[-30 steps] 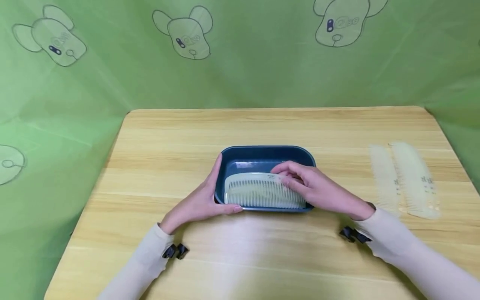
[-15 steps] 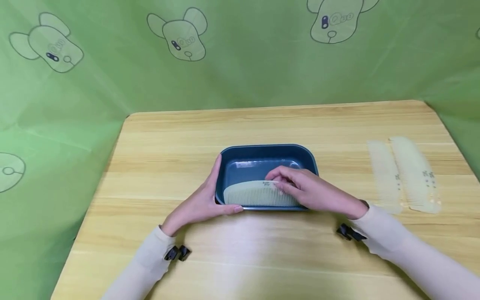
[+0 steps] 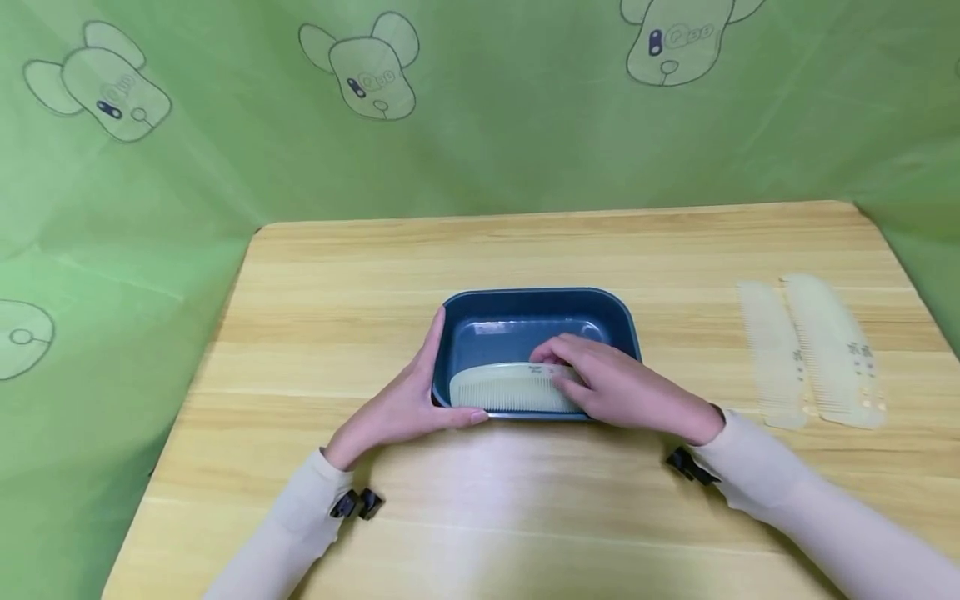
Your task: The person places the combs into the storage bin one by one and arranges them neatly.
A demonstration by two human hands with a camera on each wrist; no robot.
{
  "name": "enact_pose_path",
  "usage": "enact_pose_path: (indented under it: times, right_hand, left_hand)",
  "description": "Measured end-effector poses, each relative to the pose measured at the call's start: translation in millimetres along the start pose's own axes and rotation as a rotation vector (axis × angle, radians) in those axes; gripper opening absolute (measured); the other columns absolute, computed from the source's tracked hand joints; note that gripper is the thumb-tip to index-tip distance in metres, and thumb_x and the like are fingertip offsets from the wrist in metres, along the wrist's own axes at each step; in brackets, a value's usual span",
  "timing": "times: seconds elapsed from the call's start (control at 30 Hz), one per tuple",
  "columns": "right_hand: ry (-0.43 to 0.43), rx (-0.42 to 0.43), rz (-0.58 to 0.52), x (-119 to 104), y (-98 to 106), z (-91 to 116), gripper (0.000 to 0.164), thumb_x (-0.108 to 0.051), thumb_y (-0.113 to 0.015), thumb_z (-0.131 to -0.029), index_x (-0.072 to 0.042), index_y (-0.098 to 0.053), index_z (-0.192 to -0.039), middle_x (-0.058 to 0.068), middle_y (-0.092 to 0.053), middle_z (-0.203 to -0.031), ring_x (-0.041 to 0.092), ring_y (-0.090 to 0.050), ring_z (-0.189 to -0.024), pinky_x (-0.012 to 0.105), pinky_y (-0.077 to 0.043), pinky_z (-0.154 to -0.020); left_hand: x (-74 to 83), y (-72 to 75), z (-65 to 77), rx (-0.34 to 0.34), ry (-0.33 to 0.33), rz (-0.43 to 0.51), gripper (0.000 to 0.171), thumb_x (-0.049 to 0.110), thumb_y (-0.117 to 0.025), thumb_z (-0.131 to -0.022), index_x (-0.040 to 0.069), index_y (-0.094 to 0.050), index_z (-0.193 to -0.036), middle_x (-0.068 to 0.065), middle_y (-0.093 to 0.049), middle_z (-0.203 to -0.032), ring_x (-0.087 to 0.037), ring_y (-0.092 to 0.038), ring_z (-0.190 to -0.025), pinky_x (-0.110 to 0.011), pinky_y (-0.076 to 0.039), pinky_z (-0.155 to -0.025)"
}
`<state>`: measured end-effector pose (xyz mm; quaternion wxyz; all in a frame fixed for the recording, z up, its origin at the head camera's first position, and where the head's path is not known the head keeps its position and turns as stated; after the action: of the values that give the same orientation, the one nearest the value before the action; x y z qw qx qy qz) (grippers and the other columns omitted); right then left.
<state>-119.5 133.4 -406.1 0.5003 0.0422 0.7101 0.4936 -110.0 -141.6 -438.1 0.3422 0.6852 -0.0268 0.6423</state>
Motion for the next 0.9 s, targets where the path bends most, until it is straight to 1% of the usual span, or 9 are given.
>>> enact_pose_path:
  times: [0.07, 0.17, 0.33, 0.43, 0.6, 0.67, 0.73, 0.83, 0.9]
  right_hand:
    - [0.009, 0.001, 0.008, -0.7, 0.6, -0.7, 0.025, -0.005, -0.065, -0.108, -0.008, -0.07, -0.132, 0.003, -0.069, -0.127, 0.024, -0.062, -0.119, 0.052, -0.05, -0.103]
    - [0.009, -0.003, 0.019, -1.2, 1.0, -1.9, 0.026, -0.005, -0.067, -0.106, -0.007, -0.07, -0.132, 0.002, -0.068, -0.127, 0.025, -0.06, -0.12, 0.052, -0.049, -0.104]
    - [-0.013, -0.015, 0.046, -1.4, 0.7, -1.0, 0.026, -0.007, -0.069, -0.106, -0.007, -0.072, -0.132, 0.001, -0.066, -0.123, 0.024, -0.059, -0.116, 0.049, -0.051, -0.099]
    - [-0.01, -0.017, 0.059, -2.4, 1.1, -1.6, 0.027, -0.008, -0.069, -0.106, -0.007, -0.072, -0.133, 0.001, -0.066, -0.123, 0.023, -0.059, -0.115, 0.049, -0.051, -0.098]
    - [-0.009, -0.007, 0.075, -2.3, 0.5, -0.8, 0.028, -0.011, -0.068, -0.107, -0.007, -0.071, -0.135, 0.002, -0.066, -0.126, 0.024, -0.059, -0.117, 0.05, -0.051, -0.098]
    - [-0.009, 0.017, 0.061, -1.9, 0.3, 0.9, 0.03, -0.011, -0.067, -0.108, -0.006, -0.069, -0.137, 0.005, -0.065, -0.129, 0.024, -0.059, -0.118, 0.05, -0.051, -0.099]
    - [0.001, 0.062, 0.03, -2.1, 2.0, 2.9, 0.032, -0.008, -0.067, -0.108, -0.005, -0.068, -0.139, 0.007, -0.065, -0.13, 0.024, -0.059, -0.118, 0.049, -0.052, -0.099]
    - [0.019, 0.155, -0.041, -0.9, 7.6, 5.5, 0.031, -0.001, -0.067, -0.106, -0.003, -0.068, -0.137, 0.008, -0.066, -0.125, 0.019, -0.061, -0.111, 0.042, -0.054, -0.093]
    - [0.038, 0.213, -0.082, 0.4, 13.2, 7.1, 0.031, 0.003, -0.067, -0.105, -0.002, -0.068, -0.135, 0.008, -0.068, -0.121, 0.016, -0.063, -0.105, 0.034, -0.056, -0.087]
  left_hand:
    - [1.3, 1.2, -0.3, 0.002, -0.007, 0.005, 0.146, 0.031, -0.098, -0.084, 0.035, 0.018, -0.173, 0.001, -0.002, -0.182, -0.024, -0.021, -0.162, -0.055, -0.025, -0.127]
    - [1.9, 1.9, -0.4, 0.008, -0.007, 0.006, 0.146, 0.029, -0.098, -0.084, 0.035, 0.018, -0.173, 0.002, -0.001, -0.182, -0.023, -0.019, -0.163, -0.054, -0.025, -0.127]
    - [0.4, 0.2, -1.3, 0.003, -0.005, 0.013, 0.143, 0.035, -0.097, -0.086, 0.04, 0.017, -0.172, 0.006, -0.004, -0.181, -0.02, -0.021, -0.162, -0.053, -0.026, -0.127]
    - [-0.4, 0.2, -1.4, 0.006, -0.004, 0.019, 0.142, 0.038, -0.096, -0.086, 0.042, 0.017, -0.172, 0.006, -0.006, -0.181, -0.019, -0.022, -0.161, -0.053, -0.026, -0.127]
    - [-1.0, 0.1, -2.0, 0.006, -0.003, 0.022, 0.141, 0.035, -0.096, -0.087, 0.042, 0.017, -0.171, 0.005, -0.007, -0.181, -0.02, -0.023, -0.161, -0.053, -0.027, -0.127]
    - [-0.8, -0.6, -2.5, 0.003, -0.015, 0.026, 0.142, 0.03, -0.096, -0.087, 0.038, 0.016, -0.172, 0.001, -0.008, -0.181, -0.024, -0.025, -0.161, -0.054, -0.028, -0.126]
    - [-1.0, -1.7, -3.3, -0.002, -0.019, 0.033, 0.143, 0.024, -0.096, -0.086, 0.033, 0.016, -0.173, -0.003, -0.007, -0.182, -0.027, -0.024, -0.161, -0.055, -0.027, -0.127]
    - [-1.3, -2.8, -3.5, -0.006, -0.007, 0.035, 0.144, 0.017, -0.096, -0.086, 0.026, 0.017, -0.174, -0.006, -0.003, -0.182, -0.03, -0.02, -0.163, -0.057, -0.024, -0.127]
    - [-1.6, -2.8, -3.1, -0.003, 0.007, 0.03, 0.144, 0.017, -0.096, -0.085, 0.025, 0.018, -0.173, -0.005, 0.001, -0.182, -0.029, -0.016, -0.164, -0.056, -0.022, -0.128]
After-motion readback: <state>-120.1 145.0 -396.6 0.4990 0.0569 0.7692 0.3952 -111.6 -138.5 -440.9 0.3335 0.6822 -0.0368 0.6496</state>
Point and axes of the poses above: each hand's wrist, its own z-axis away from the middle knuckle, its own y-axis out of the back of the hand, x = y × z, the point moved 4 cm from there along -z, towards the middle knuckle
